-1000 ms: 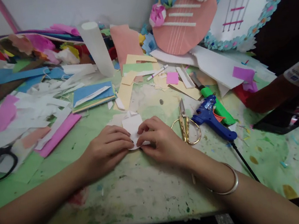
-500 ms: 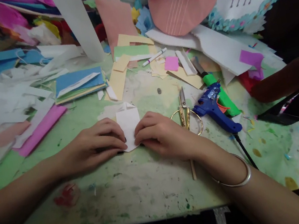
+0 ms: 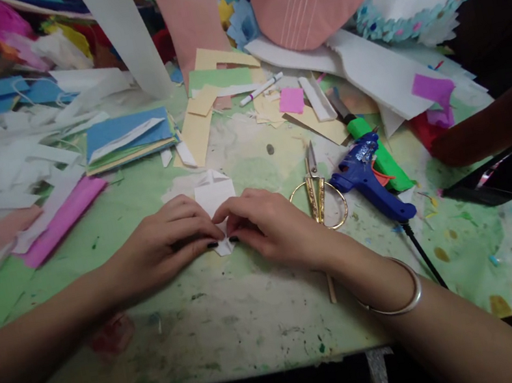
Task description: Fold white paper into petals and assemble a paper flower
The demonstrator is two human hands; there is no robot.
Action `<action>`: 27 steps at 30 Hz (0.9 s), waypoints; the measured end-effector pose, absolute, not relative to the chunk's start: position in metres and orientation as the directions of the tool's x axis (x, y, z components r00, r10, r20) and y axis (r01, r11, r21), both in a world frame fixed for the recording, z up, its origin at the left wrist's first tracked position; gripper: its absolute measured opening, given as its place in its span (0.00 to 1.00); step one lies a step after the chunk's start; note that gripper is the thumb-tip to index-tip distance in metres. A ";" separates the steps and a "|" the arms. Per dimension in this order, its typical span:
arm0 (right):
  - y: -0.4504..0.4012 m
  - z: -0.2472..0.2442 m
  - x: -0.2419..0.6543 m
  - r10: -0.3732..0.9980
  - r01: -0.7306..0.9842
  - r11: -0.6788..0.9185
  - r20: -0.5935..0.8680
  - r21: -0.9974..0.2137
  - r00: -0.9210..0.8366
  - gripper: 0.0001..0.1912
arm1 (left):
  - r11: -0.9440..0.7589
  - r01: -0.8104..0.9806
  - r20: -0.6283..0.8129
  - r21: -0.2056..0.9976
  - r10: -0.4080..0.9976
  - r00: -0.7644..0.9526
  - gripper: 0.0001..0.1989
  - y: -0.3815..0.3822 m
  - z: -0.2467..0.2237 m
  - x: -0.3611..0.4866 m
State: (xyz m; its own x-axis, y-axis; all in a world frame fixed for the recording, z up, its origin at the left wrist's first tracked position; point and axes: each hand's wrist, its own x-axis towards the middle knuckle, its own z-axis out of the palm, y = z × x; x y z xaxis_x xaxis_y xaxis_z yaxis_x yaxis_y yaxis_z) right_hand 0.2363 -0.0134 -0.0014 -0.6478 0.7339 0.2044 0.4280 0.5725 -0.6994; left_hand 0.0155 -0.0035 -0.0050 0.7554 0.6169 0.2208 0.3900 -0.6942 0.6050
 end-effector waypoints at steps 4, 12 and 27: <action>-0.014 -0.001 0.234 0.757 0.429 0.536 0.190 -0.726 -0.625 0.10 | -0.677 0.406 0.226 0.614 0.644 0.731 0.05 -0.004 -0.005 0.018; -0.015 -0.002 0.233 0.785 0.434 0.497 0.175 -0.752 -0.595 0.11 | -0.625 0.470 0.203 0.623 0.710 0.675 0.02 -0.007 -0.005 0.018; -0.014 0.000 0.233 0.776 0.440 0.460 0.108 -0.771 -0.622 0.14 | -0.557 0.379 0.182 0.739 0.706 0.684 0.05 -0.006 -0.002 0.017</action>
State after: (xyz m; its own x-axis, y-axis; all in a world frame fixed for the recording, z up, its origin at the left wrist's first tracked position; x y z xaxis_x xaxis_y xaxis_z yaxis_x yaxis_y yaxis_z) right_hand 0.2332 -0.0143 0.0001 -0.6215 0.7759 0.1084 0.4397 0.4600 -0.7714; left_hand 0.0173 -0.0063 -0.0023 0.6843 0.7062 0.1818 0.3786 -0.5571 0.7391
